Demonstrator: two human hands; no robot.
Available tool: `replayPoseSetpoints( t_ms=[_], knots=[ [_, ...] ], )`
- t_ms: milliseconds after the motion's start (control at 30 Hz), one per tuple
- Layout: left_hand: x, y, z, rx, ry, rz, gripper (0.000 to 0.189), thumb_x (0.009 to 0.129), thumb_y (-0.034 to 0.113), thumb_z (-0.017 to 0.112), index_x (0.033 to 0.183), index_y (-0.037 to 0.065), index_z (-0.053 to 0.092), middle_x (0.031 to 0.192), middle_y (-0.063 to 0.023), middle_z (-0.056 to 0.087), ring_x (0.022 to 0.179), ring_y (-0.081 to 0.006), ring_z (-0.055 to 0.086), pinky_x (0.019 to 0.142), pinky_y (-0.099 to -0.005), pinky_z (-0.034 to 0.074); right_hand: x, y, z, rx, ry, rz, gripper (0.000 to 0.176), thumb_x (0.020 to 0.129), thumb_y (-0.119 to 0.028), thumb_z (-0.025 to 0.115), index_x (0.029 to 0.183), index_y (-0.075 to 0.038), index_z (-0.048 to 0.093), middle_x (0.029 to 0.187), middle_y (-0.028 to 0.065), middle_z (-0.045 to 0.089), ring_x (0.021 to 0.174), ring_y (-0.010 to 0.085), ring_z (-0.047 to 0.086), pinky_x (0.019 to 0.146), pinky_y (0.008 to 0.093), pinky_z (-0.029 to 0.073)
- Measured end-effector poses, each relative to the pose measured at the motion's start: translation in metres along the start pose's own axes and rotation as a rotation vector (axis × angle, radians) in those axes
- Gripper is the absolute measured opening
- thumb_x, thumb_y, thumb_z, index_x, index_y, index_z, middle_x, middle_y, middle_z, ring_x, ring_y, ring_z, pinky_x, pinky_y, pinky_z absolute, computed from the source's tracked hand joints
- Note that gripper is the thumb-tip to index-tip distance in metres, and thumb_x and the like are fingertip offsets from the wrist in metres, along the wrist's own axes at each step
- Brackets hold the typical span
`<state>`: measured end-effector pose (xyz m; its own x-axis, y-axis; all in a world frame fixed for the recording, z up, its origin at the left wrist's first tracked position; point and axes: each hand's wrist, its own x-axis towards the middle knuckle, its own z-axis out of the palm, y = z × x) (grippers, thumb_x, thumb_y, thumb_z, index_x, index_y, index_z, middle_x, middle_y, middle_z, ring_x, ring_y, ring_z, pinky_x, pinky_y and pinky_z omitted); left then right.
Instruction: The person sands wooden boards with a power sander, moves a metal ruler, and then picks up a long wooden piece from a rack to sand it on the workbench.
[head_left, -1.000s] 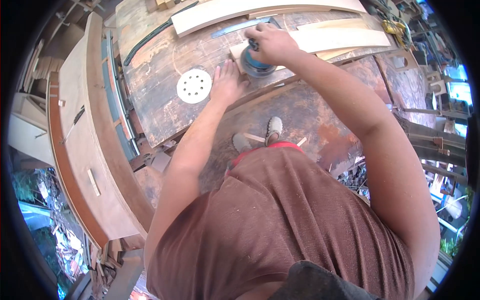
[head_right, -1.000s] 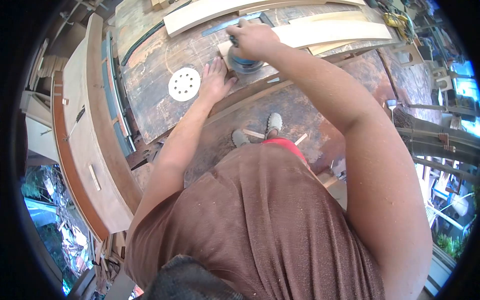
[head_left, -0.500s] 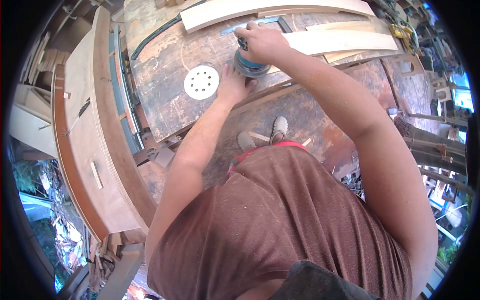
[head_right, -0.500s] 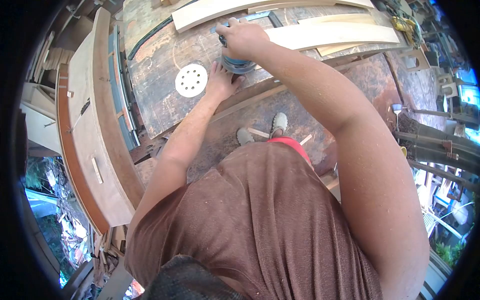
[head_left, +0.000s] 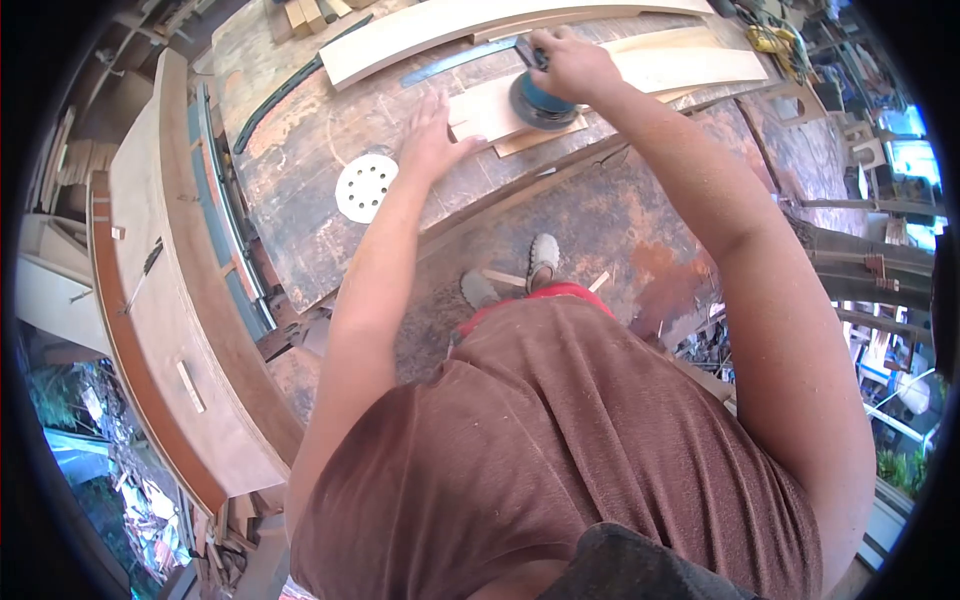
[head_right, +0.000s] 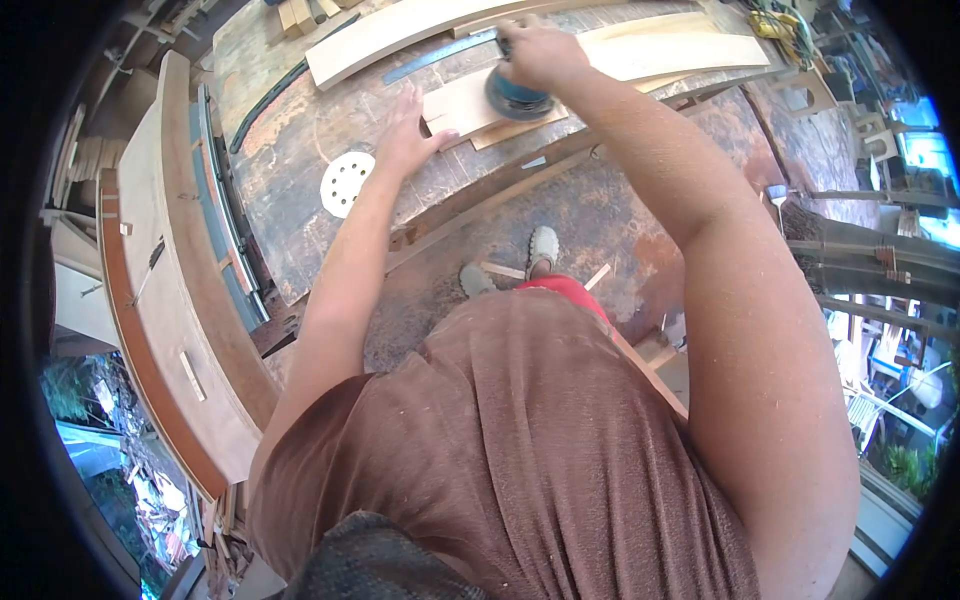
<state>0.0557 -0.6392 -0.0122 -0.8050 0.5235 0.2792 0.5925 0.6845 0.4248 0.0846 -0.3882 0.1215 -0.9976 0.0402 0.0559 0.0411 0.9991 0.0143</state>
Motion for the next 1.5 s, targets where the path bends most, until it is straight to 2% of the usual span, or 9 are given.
replayPoseSetpoints(
  t_ms=[267,400,533,733,833,1067,1200,1300,1500],
  knots=[
    [0.023,-0.013,0.026,-0.347,-0.052,-0.185,0.064,0.088,0.036,0.075,0.144,0.008,0.057,0.145,-0.0216,0.056,0.133,-0.0378,0.054,0.111,-0.0425,0.044,0.005,0.059,-0.004,-0.049,-0.072,0.215,0.049,0.092,-0.041,0.064,0.136,-0.021,0.054,0.132,0.0166,0.060,0.117,0.0369,0.065,0.096,0.0472,0.056],
    [0.025,-0.019,0.023,-0.468,-0.038,-0.263,0.043,0.095,0.025,0.069,0.134,0.006,0.065,0.120,-0.0217,0.072,0.109,-0.0327,0.070,0.096,-0.0375,0.053,-0.010,0.028,-0.010,0.007,-0.076,0.105,0.049,0.092,-0.040,0.064,0.136,-0.022,0.054,0.131,0.0169,0.060,0.118,0.0361,0.064,0.097,0.0468,0.055],
    [0.034,-0.035,0.030,-0.520,-0.047,-0.347,0.035,0.100,0.018,0.061,0.133,0.005,0.066,0.120,-0.0196,0.072,0.108,-0.0283,0.070,0.096,-0.0354,0.052,-0.019,-0.036,-0.009,-0.007,-0.023,-0.064,0.044,0.093,-0.039,0.066,0.132,-0.020,0.058,0.126,0.0132,0.062,0.118,0.0319,0.064,0.097,0.0442,0.057],
    [0.038,-0.067,0.049,-0.910,0.087,-0.288,0.045,0.110,0.041,0.046,0.142,0.012,0.060,0.113,-0.0174,0.075,0.100,-0.0239,0.072,0.094,-0.0380,0.053,-0.007,-0.097,-0.009,0.100,0.011,-0.189,0.046,0.087,-0.038,0.071,0.127,-0.018,0.060,0.120,0.0167,0.063,0.108,0.0361,0.067,0.091,0.0461,0.057],
    [0.038,-0.078,0.043,-1.162,-0.115,-0.462,0.080,0.104,0.071,0.024,0.159,0.013,0.037,0.117,-0.0202,0.073,0.100,-0.0251,0.071,0.098,-0.0398,0.053,0.001,-0.101,-0.002,0.104,0.041,-0.218,0.047,0.087,-0.038,0.071,0.127,-0.017,0.059,0.119,0.0176,0.063,0.111,0.0362,0.067,0.089,0.0458,0.057],
    [0.041,-0.075,0.033,-1.136,-0.169,-0.463,0.089,0.100,0.077,0.018,0.161,0.014,0.033,0.118,-0.0196,0.073,0.107,-0.0271,0.069,0.103,-0.0409,0.050,0.007,-0.095,-0.012,0.087,-0.044,-0.147,0.051,0.090,-0.037,0.068,0.135,-0.018,0.056,0.127,0.0200,0.061,0.117,0.0363,0.064,0.093,0.0450,0.057],
    [0.045,-0.075,0.036,-1.091,-0.187,-0.396,0.092,0.099,0.079,0.021,0.160,0.012,0.036,0.117,-0.0194,0.073,0.112,-0.0313,0.068,0.107,-0.0409,0.046,0.004,-0.065,-0.019,0.090,-0.073,-0.094,0.054,0.091,-0.036,0.067,0.140,-0.019,0.053,0.127,0.0204,0.060,0.119,0.0371,0.063,0.094,0.0443,0.058],
    [0.075,-0.059,0.018,-0.625,-0.351,-0.385,0.088,0.100,0.075,0.033,0.159,0.010,0.036,0.126,-0.0227,0.070,0.121,-0.0379,0.065,0.112,-0.0421,0.042,0.011,-0.034,-0.019,0.052,-0.100,-0.024,0.055,0.092,-0.037,0.067,0.143,-0.020,0.051,0.130,0.0196,0.059,0.116,0.0365,0.066,0.093,0.0445,0.059],
    [0.065,0.064,0.029,0.309,-0.256,0.051,0.087,0.100,0.062,0.049,0.159,0.001,0.033,0.164,-0.0276,0.030,0.156,-0.0377,0.023,0.125,-0.0513,0.021,0.015,0.037,-0.017,0.043,-0.096,0.176,0.056,0.091,-0.038,0.069,0.142,-0.023,0.054,0.138,0.0197,0.058,0.125,0.0355,0.060,0.101,0.0459,0.054]
  ],
)
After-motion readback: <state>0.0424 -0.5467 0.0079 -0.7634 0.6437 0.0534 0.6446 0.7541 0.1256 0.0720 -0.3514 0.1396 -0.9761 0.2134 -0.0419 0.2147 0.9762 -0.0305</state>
